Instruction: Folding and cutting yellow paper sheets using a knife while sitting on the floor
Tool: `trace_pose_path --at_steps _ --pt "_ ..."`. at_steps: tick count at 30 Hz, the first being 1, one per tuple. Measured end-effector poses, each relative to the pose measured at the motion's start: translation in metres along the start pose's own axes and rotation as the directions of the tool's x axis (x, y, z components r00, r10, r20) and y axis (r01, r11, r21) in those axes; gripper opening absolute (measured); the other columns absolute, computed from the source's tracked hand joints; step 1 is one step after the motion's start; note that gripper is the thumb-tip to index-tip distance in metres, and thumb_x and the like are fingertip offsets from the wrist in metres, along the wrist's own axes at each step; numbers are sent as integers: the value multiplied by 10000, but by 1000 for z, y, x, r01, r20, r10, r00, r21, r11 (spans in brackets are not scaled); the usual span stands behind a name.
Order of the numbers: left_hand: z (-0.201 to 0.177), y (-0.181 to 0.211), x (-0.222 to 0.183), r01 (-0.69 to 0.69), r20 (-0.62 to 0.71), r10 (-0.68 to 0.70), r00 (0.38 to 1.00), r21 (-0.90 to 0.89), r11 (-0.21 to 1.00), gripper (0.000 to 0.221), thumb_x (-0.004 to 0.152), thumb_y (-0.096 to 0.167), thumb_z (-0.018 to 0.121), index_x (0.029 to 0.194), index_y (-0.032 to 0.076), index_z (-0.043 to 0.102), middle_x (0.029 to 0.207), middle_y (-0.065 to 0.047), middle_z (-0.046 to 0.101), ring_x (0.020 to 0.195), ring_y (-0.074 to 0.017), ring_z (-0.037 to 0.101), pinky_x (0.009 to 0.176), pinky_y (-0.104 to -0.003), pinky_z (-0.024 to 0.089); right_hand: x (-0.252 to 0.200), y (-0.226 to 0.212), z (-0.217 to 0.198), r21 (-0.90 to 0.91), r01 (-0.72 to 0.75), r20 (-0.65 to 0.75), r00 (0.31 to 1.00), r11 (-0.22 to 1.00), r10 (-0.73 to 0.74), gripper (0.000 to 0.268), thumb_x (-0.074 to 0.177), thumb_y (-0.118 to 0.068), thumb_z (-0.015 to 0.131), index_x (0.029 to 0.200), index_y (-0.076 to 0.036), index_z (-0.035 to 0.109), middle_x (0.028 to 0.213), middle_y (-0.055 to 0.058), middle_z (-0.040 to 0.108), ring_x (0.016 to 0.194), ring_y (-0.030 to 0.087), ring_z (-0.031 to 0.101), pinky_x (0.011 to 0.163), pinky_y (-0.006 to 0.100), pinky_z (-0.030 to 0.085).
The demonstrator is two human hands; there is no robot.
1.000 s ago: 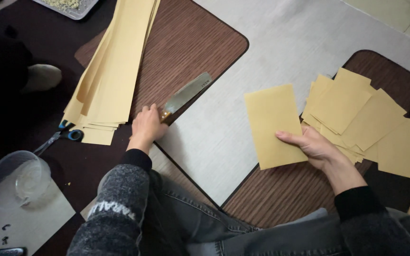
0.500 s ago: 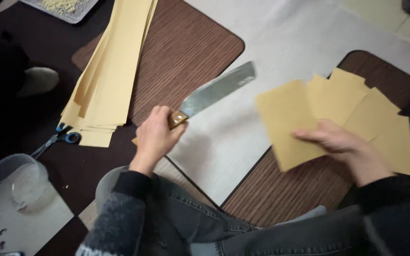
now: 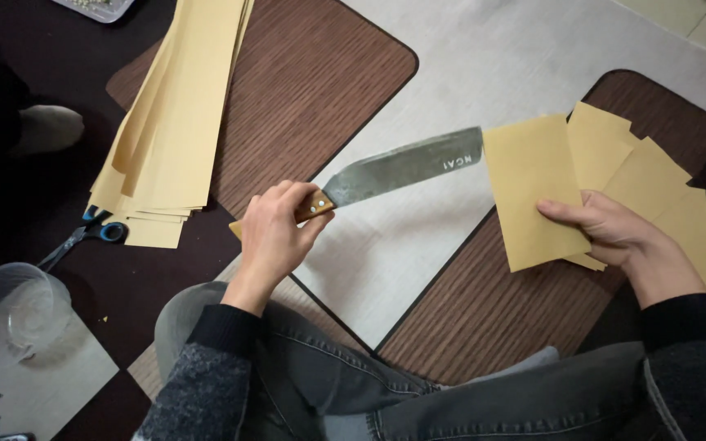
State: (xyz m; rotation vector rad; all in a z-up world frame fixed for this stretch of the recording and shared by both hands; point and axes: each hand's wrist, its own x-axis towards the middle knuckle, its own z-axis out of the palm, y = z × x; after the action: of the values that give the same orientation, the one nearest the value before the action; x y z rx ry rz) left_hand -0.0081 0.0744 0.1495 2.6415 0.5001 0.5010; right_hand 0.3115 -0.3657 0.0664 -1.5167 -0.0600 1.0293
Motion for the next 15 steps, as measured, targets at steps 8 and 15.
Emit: trace_pose_path --at_steps 8,15 --pt "-3 1 0 -10 32 10 999 -20 1000 373 896 317 937 1193 117 834 1038 -8 807 880 -215 731 859 -394 548 -5 -1 3 90 25 46 999 996 -30 356 1048 -96 747 1326 123 710 1103 263 837 817 289 815 648 309 663" --pt "-2 3 0 -23 56 24 998 -13 1000 338 912 316 929 1181 130 843 1022 6 805 849 -183 718 841 -372 534 -4 2 3 76 27 36 999 997 -30 337 1067 -106 735 1287 146 702 1071 299 828 797 315 810 634 323 661"
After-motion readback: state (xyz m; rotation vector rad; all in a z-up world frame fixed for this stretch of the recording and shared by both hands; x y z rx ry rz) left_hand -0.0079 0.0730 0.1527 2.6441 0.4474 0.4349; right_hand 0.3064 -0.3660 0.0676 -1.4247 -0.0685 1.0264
